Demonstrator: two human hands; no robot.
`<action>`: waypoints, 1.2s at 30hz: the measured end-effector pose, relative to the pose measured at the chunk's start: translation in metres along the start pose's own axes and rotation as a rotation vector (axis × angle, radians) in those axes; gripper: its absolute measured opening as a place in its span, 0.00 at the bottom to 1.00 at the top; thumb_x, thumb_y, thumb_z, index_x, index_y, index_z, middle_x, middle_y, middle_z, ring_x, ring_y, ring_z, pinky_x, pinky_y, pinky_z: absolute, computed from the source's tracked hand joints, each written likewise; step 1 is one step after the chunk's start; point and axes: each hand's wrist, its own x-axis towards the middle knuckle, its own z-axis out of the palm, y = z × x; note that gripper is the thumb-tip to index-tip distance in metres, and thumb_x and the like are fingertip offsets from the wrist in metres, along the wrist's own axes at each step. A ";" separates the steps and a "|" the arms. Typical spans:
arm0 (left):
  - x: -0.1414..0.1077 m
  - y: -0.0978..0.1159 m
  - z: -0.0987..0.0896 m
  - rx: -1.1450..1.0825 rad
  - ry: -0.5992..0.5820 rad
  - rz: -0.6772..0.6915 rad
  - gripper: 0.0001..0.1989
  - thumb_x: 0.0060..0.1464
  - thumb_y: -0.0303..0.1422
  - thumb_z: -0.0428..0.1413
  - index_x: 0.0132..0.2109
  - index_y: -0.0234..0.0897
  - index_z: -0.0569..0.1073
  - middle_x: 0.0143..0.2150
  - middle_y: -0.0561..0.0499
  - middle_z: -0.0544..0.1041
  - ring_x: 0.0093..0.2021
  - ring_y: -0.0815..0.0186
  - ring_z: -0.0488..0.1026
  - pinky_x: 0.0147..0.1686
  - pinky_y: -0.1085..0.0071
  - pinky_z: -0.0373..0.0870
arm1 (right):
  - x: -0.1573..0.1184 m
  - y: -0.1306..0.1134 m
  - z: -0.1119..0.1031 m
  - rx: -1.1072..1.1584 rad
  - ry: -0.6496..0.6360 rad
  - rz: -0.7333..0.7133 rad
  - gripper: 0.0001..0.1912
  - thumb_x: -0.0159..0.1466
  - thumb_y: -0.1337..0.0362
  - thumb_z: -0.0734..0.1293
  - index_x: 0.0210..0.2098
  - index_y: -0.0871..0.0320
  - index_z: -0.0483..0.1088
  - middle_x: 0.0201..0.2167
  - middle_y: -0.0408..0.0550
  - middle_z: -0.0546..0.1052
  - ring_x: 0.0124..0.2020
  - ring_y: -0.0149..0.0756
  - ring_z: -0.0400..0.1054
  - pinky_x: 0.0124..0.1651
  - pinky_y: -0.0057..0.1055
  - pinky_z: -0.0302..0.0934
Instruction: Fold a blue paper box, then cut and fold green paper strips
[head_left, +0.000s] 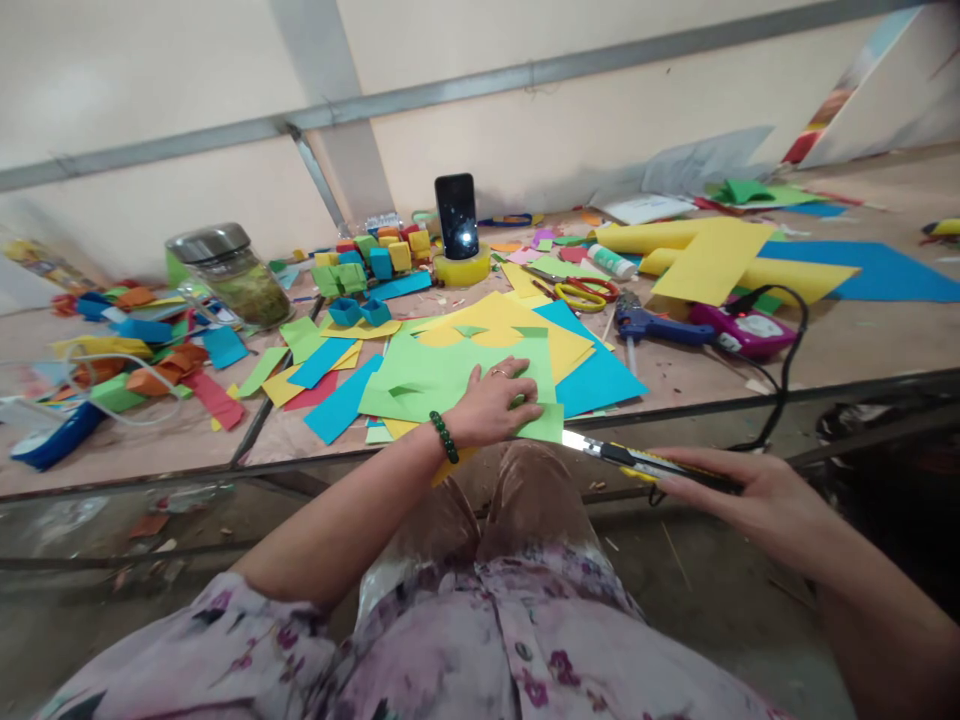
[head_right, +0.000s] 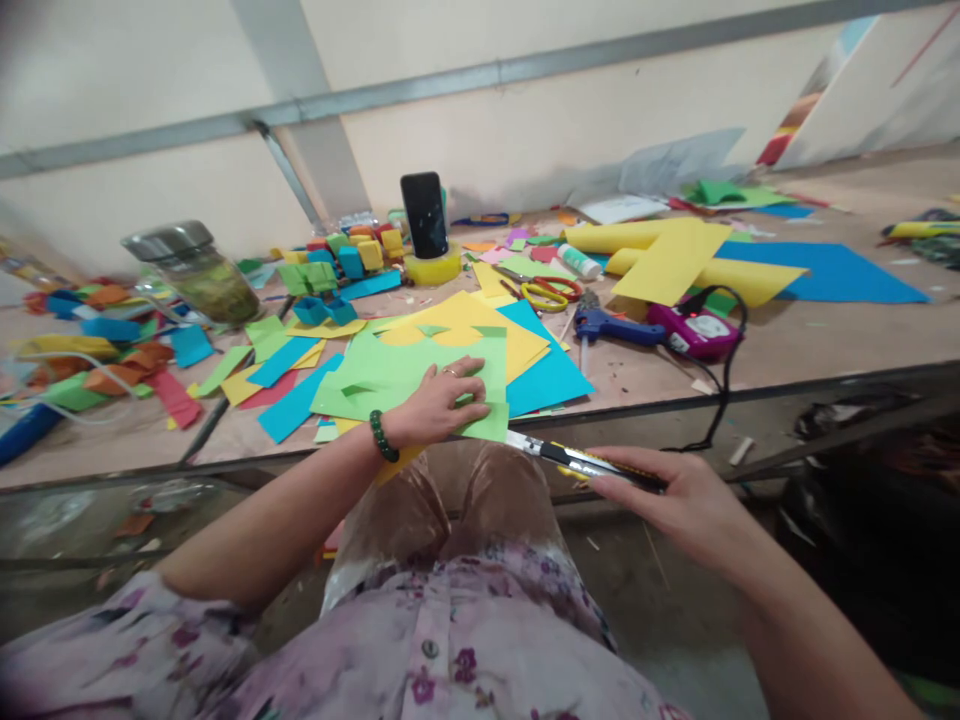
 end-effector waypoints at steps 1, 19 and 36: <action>0.000 0.000 0.000 0.000 -0.001 -0.002 0.11 0.60 0.41 0.49 0.38 0.40 0.70 0.69 0.44 0.54 0.70 0.54 0.47 0.62 0.38 0.42 | -0.002 0.000 0.001 0.003 0.003 0.006 0.24 0.52 0.46 0.70 0.43 0.53 0.79 0.43 0.46 0.81 0.47 0.50 0.73 0.51 0.36 0.67; 0.000 -0.002 0.004 0.013 0.017 0.013 0.12 0.60 0.43 0.49 0.39 0.40 0.70 0.69 0.43 0.55 0.70 0.54 0.48 0.61 0.38 0.43 | 0.004 -0.011 0.008 0.048 -0.063 -0.011 0.24 0.54 0.46 0.70 0.44 0.54 0.79 0.44 0.46 0.81 0.48 0.49 0.73 0.53 0.37 0.65; 0.002 -0.003 0.004 -0.003 0.033 0.016 0.11 0.60 0.41 0.50 0.39 0.40 0.70 0.69 0.42 0.55 0.69 0.54 0.48 0.61 0.38 0.42 | 0.006 -0.017 0.013 0.040 -0.071 -0.036 0.23 0.54 0.47 0.70 0.43 0.54 0.79 0.43 0.46 0.81 0.46 0.50 0.73 0.51 0.35 0.66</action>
